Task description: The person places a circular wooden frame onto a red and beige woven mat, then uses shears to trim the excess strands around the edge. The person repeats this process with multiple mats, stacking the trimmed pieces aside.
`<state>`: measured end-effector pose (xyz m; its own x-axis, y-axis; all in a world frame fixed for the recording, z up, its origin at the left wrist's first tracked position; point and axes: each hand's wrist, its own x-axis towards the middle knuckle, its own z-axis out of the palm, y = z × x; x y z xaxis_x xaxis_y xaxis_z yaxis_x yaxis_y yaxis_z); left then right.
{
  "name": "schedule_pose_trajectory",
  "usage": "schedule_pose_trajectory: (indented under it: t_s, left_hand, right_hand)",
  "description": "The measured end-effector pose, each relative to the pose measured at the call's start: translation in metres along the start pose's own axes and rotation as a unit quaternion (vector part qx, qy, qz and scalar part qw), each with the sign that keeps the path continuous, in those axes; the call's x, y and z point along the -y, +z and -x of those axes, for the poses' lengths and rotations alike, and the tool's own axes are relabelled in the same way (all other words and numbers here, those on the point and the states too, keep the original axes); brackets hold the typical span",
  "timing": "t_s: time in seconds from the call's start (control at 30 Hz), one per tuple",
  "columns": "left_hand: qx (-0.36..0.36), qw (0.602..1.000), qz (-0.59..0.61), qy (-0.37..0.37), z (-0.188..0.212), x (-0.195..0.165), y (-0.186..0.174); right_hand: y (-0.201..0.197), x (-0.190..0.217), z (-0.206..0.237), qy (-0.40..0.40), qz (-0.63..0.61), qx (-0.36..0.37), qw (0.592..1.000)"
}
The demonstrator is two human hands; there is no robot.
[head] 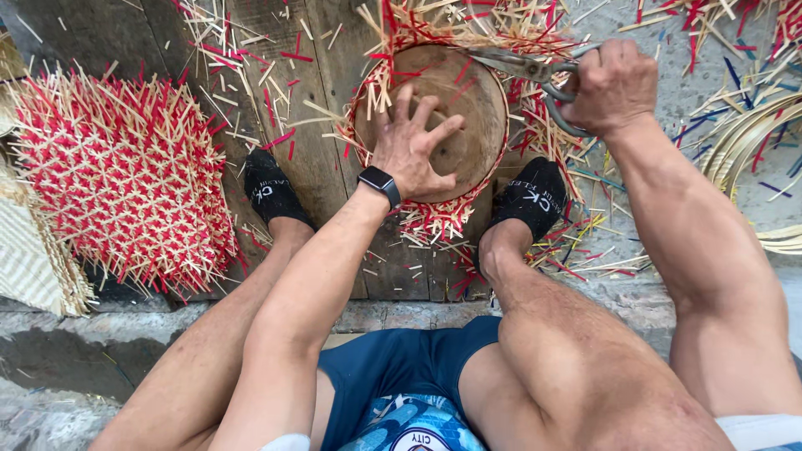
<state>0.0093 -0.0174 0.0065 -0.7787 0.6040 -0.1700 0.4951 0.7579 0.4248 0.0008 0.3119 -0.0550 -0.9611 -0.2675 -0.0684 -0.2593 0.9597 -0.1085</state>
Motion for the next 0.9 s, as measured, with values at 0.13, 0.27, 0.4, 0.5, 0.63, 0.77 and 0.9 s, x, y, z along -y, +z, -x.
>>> schedule_pose_trajectory:
  t_s: [0.13,0.27,0.4,0.5,0.63,0.77,0.9]
  left_hand:
    - [0.072,0.997,0.014,0.028,-0.005,0.003,-0.001]
    - [0.115,0.991,0.006,0.075,-0.003,0.004,-0.009]
    - [-0.148,0.987,0.043,-0.045,0.011,-0.027,-0.003]
    - [-0.261,0.914,0.089,-0.298,0.004,-0.066,0.026]
    - [-0.248,0.917,0.073,-0.302,-0.004,-0.068,0.051]
    - [-0.215,0.951,0.056,-0.214,0.01,-0.046,0.048]
    - [-0.169,0.969,0.07,-0.165,0.016,-0.04,0.039]
  right_hand:
    - [0.005,0.003,0.0,-0.043,0.056,-0.144,0.987]
    - [0.02,0.002,-0.003,-0.038,0.083,-0.087,0.992]
    - [0.013,-0.013,0.004,-0.02,0.038,-0.004,0.999]
    - [0.008,-0.005,0.003,-0.026,0.099,-0.036,0.994]
    - [0.013,0.011,-0.006,-0.002,0.136,-0.074,0.988]
    - [0.014,-0.006,0.001,0.008,0.061,-0.001,0.998]
    - [0.018,-0.009,0.008,-0.019,0.159,-0.027,0.987]
